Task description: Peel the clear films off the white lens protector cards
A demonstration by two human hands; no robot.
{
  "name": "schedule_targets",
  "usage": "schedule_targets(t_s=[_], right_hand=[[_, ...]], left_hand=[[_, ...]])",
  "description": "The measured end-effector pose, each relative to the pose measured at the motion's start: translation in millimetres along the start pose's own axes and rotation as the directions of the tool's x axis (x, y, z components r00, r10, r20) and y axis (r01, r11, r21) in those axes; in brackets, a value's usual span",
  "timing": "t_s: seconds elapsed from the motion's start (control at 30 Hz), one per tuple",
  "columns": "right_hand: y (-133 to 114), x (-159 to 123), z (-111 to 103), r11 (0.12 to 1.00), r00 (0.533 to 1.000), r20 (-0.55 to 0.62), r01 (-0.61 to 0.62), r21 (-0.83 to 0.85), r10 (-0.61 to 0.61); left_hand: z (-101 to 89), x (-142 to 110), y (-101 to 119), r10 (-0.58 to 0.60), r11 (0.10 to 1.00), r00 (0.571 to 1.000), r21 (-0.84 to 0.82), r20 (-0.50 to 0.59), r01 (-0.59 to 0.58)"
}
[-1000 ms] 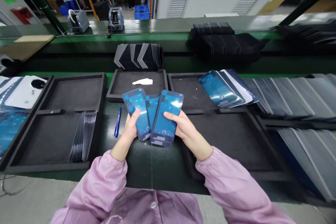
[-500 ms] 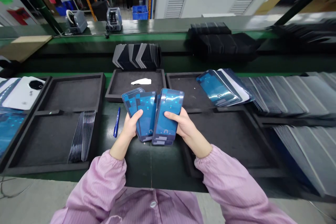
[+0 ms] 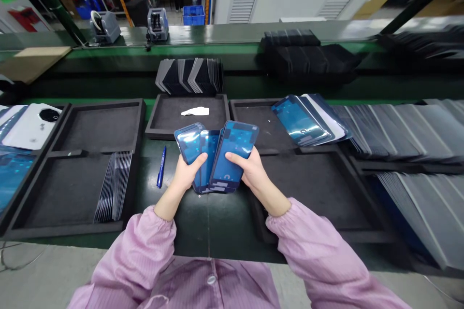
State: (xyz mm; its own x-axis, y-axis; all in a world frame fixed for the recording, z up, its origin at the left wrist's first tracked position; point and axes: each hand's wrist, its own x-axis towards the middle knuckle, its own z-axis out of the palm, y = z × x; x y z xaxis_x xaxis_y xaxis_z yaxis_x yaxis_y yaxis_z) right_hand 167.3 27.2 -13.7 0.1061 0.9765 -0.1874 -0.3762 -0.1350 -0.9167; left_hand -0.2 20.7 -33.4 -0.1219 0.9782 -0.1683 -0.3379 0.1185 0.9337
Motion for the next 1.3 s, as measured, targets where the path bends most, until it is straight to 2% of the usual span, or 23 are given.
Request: schedule_targets(t_s=[0.1, 0.2, 0.3, 0.43, 0.63, 0.7, 0.77, 0.87, 0.93, 1.0, 1.07, 1.13, 1.3], right_hand=[[6, 0, 0, 0.995, 0.998, -0.012, 0.055, -0.084, -0.057], [9, 0, 3, 0.997, 0.998, -0.022, 0.058, -0.054, -0.059], [7, 0, 6, 0.999, 0.998, 0.031, -0.047, 0.019, 0.046], [4, 0, 9, 0.977, 0.969, 0.153, -0.205, 0.062, 0.194], [7, 5, 6, 0.928, 0.952, 0.149, -0.297, 0.227, 0.268], [6, 10, 3, 0.906, 0.939, 0.170, -0.334, 0.259, 0.297], [5, 14, 0, 0.894, 0.933, 0.186, -0.350, 0.280, 0.307], [3, 18, -4, 0.892, 0.941, 0.183, -0.330, 0.309, 0.285], [1, 19, -6, 0.905, 0.954, 0.171, -0.291, 0.311, 0.248], [1, 17, -7, 0.921, 0.962, 0.164, -0.259, 0.292, 0.219], [0, 15, -7, 0.931, 0.967, 0.158, -0.239, 0.275, 0.201], [-1, 12, -5, 0.932, 0.967, 0.159, -0.235, 0.276, 0.197], [-5, 4, 1, 0.931, 0.961, 0.179, -0.252, 0.265, 0.210]], left_hand=[[1.1, -2, -3, -0.010, 1.000, 1.000, 0.014, 0.029, 0.010], [2.9, -4, -3, -0.032, 0.999, 0.999, -0.008, 0.041, 0.033], [4.8, -5, -2, -0.051, 0.997, 0.998, -0.053, 0.037, 0.053], [5.3, -3, -2, -0.046, 0.997, 0.999, -0.060, 0.015, 0.047], [0.0, 0, 4, -0.083, 0.994, 0.997, -0.077, 0.007, 0.083], [-2.7, 1, 10, -0.124, 0.976, 0.990, -0.172, 0.068, 0.134], [-5.5, 3, 17, -0.157, 0.942, 0.972, -0.268, 0.174, 0.200], [-9.3, 6, 23, -0.166, 0.920, 0.951, -0.305, 0.262, 0.245], [-11.2, 7, 21, -0.178, 0.935, 0.968, -0.276, 0.179, 0.223], [-12.5, 8, 16, -0.166, 0.960, 0.986, -0.228, 0.013, 0.165], [-13.2, 9, 11, -0.124, 0.977, 0.985, -0.189, -0.119, 0.100], [-13.1, 9, 8, -0.094, 0.982, 0.984, -0.178, -0.152, 0.066], [-10.5, 9, 4, -0.046, 0.986, 0.988, -0.167, -0.146, 0.021]])
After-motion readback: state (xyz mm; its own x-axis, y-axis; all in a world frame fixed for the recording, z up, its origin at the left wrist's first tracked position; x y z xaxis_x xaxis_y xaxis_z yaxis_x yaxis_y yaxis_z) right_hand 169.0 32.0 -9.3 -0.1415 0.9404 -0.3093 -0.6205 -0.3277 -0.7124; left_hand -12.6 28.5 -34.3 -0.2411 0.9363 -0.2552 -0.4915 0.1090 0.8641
